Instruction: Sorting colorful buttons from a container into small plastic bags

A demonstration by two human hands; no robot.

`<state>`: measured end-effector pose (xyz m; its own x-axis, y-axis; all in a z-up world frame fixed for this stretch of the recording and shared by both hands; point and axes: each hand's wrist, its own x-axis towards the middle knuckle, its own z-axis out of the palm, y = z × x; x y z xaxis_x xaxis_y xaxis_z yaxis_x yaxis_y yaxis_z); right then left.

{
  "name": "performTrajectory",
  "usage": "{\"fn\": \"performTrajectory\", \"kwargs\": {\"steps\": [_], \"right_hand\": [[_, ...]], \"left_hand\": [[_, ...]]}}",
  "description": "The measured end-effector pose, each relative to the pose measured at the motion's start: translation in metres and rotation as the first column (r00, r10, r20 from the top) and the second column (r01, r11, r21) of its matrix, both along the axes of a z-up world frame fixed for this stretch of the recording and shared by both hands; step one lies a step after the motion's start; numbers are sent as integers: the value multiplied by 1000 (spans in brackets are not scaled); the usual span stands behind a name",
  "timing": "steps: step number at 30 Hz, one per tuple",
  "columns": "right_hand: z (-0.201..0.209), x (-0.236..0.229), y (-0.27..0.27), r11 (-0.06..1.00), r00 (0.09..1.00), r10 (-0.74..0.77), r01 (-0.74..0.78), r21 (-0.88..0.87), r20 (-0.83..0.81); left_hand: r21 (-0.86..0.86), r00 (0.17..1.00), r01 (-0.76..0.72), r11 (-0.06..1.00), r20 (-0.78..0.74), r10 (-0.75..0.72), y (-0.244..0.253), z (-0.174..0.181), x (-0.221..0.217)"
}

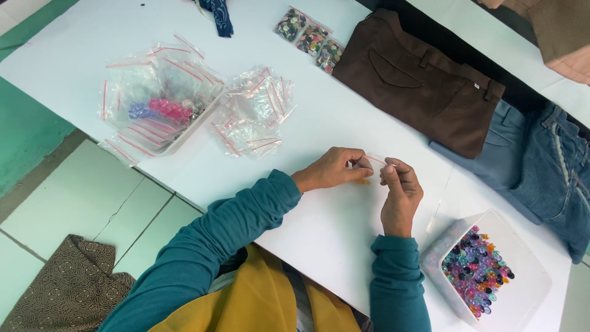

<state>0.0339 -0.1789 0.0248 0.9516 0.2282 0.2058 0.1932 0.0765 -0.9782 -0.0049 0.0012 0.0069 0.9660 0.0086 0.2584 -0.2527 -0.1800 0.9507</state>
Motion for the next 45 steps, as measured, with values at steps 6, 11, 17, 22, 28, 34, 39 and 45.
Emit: {"fn": "performTrajectory", "kwargs": {"steps": [6,11,17,22,28,34,39,45], "right_hand": [[10,-9,7,999,997,-41,41,0,67],[17,-25,13,995,997,29,-22,-94,75],[52,-51,35,966,994,78,-57,-254,75],[66,-56,64,950,979,179,-147,-274,95],[103,-85,133,874,907,409,-359,-327,98],[128,-113,220,800,825,556,-499,-332,102],[121,-130,288,759,760,647,-634,-146,62],[73,-116,348,777,739,630,-601,-189,238]], "left_hand": [[-39,999,-28,999,25,29,0,36,-20],[-163,994,-109,981,-15,108,7,43,-36],[-271,989,-123,955,-113,95,35,73,-76],[-203,978,-210,956,-21,210,76,83,-114],[-65,922,-351,934,152,357,136,107,-170],[-3,801,-537,843,311,512,196,135,-225],[62,662,-730,681,309,682,234,146,-251],[350,428,-890,292,423,799,291,94,-226]]}}
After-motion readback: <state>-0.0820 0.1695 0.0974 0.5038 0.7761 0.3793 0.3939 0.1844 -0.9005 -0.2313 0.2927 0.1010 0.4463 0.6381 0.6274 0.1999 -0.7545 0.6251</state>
